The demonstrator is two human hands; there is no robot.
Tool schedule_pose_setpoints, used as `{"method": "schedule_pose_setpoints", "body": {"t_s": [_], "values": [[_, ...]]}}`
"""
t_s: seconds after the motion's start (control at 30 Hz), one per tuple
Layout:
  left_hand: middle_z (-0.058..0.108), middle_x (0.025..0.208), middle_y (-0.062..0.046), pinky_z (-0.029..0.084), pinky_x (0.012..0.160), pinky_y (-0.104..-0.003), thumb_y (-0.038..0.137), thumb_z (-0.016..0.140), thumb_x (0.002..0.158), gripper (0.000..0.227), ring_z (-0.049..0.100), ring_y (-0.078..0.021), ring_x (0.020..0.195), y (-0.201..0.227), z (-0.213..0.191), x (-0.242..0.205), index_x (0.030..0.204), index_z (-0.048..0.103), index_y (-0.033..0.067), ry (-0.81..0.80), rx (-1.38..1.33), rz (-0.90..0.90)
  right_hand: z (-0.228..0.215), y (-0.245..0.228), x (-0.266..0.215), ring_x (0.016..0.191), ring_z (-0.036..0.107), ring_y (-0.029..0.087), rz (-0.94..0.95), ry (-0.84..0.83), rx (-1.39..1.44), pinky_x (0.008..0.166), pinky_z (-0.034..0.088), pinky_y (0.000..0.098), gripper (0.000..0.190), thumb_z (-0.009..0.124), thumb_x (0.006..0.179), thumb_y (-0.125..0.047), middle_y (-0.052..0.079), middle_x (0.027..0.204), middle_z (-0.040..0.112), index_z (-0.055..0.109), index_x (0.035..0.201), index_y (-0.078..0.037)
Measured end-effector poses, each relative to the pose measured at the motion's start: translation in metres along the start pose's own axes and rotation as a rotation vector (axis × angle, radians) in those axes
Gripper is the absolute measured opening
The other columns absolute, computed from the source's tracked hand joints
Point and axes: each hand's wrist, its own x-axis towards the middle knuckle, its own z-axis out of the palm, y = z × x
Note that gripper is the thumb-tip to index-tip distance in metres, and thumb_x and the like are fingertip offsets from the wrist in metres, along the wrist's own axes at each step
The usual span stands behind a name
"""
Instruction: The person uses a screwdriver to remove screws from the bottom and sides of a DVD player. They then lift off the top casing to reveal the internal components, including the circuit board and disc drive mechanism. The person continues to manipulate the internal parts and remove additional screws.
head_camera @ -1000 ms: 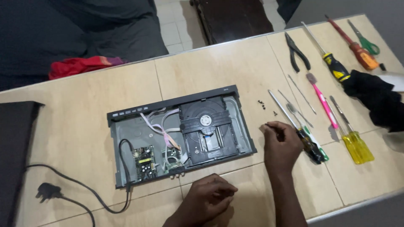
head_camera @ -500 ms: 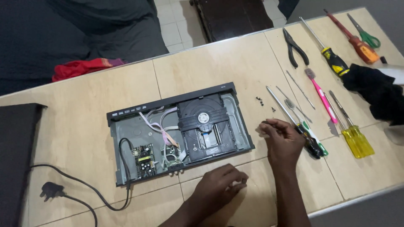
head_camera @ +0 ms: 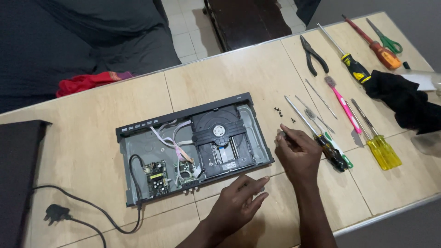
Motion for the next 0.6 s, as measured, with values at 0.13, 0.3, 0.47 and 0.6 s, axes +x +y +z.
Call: {"method": "schedule_pose_setpoints", "body": {"t_s": [0.13,0.3,0.47,0.6], "values": [[0.064,0.096,-0.012,0.054,0.067,-0.03,0.008,0.072,0.099,0.031,0.062,-0.0199,0.072,0.009,-0.011,0.017,0.129,0.066,0.0025,0.056,-0.003,0.074,-0.001,-0.001,0.002,0.088,0.071,0.018,-0.034,-0.048,-0.053,0.075,0.059,0.0267,0.029,0.074,0.089,0.002,0.016,0.103,0.076,0.074,0.118,0.003],[0.061,0.101,-0.01,0.062,0.06,-0.021,0.009,0.076,0.092,0.042,0.057,-0.0129,0.07,-0.005,-0.023,0.043,0.132,0.063,0.0107,0.093,0.112,-0.104,-0.001,-0.011,0.003,0.088,0.069,0.016,0.095,-0.054,-0.018,0.075,0.057,0.026,0.034,0.072,0.09,-0.003,0.014,0.106,0.077,0.073,0.123,0.001],[0.065,0.097,-0.022,0.063,0.063,-0.037,-0.005,0.076,0.086,0.042,0.072,-0.0326,0.081,-0.021,-0.041,0.073,0.127,0.068,-0.0034,0.269,0.08,-0.18,0.004,-0.019,0.007,0.09,0.073,0.026,0.193,-0.052,0.217,0.079,0.062,0.0363,0.037,0.074,0.088,0.009,0.026,0.099,0.073,0.068,0.125,0.007],[0.063,0.106,-0.021,0.064,0.076,-0.039,-0.005,0.076,0.086,0.042,0.071,-0.0343,0.094,-0.038,-0.047,0.082,0.127,0.066,-0.0038,0.259,0.124,-0.24,0.018,-0.043,0.017,0.083,0.077,0.032,0.224,-0.151,0.091,0.073,0.065,0.0387,0.024,0.083,0.082,0.004,0.02,0.091,0.077,0.079,0.104,-0.001]]}}
